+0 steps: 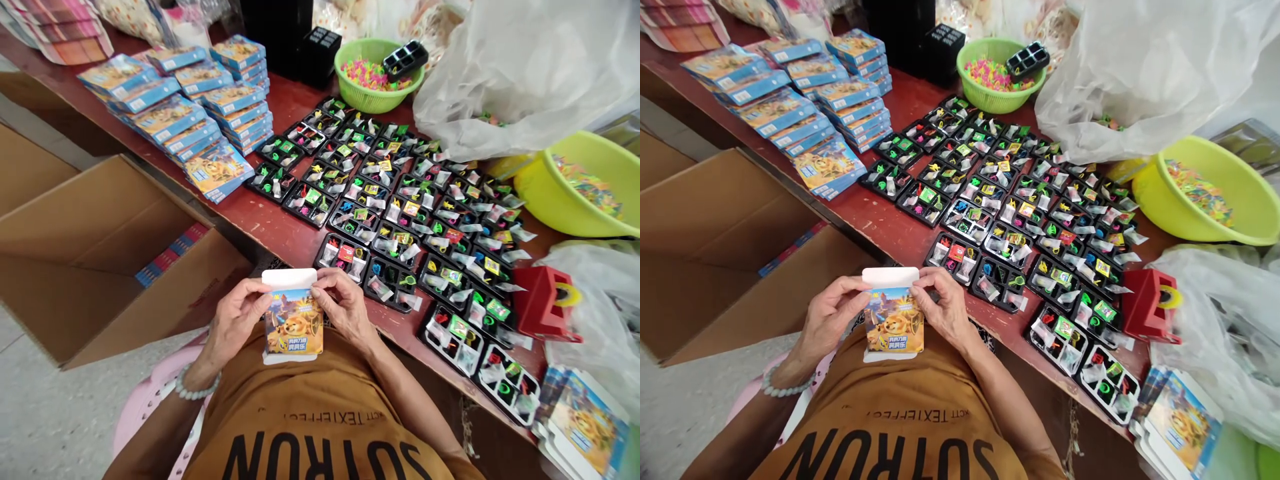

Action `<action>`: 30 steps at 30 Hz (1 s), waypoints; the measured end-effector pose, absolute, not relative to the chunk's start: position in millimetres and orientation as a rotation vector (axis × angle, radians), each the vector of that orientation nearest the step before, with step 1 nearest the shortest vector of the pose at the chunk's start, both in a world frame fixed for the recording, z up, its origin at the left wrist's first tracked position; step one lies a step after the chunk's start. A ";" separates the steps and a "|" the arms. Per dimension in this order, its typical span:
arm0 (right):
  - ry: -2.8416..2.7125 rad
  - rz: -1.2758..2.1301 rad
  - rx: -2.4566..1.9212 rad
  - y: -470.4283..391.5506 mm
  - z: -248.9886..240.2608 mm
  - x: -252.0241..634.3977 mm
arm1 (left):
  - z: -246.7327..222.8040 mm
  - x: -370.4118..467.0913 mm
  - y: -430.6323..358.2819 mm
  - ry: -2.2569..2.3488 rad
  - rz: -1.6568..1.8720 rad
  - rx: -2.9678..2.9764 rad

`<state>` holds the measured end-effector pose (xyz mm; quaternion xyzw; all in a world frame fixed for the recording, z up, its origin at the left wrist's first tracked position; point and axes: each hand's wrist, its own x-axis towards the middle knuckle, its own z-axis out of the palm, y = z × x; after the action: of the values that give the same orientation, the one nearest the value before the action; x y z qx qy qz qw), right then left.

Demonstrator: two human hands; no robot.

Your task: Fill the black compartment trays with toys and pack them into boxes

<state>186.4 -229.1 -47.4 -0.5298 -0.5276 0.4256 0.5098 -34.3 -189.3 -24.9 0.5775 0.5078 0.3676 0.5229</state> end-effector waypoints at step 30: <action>-0.983 1.566 -1.302 -202.4 -19.7 187.1 | -10.6 -26.8 -171.7 1.109 0.868 1.304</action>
<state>187.1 -202.4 -19.7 -0.5208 -0.3933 0.6265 0.4262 -26.8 -171.7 -10.6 0.5563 0.4734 0.3705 0.5738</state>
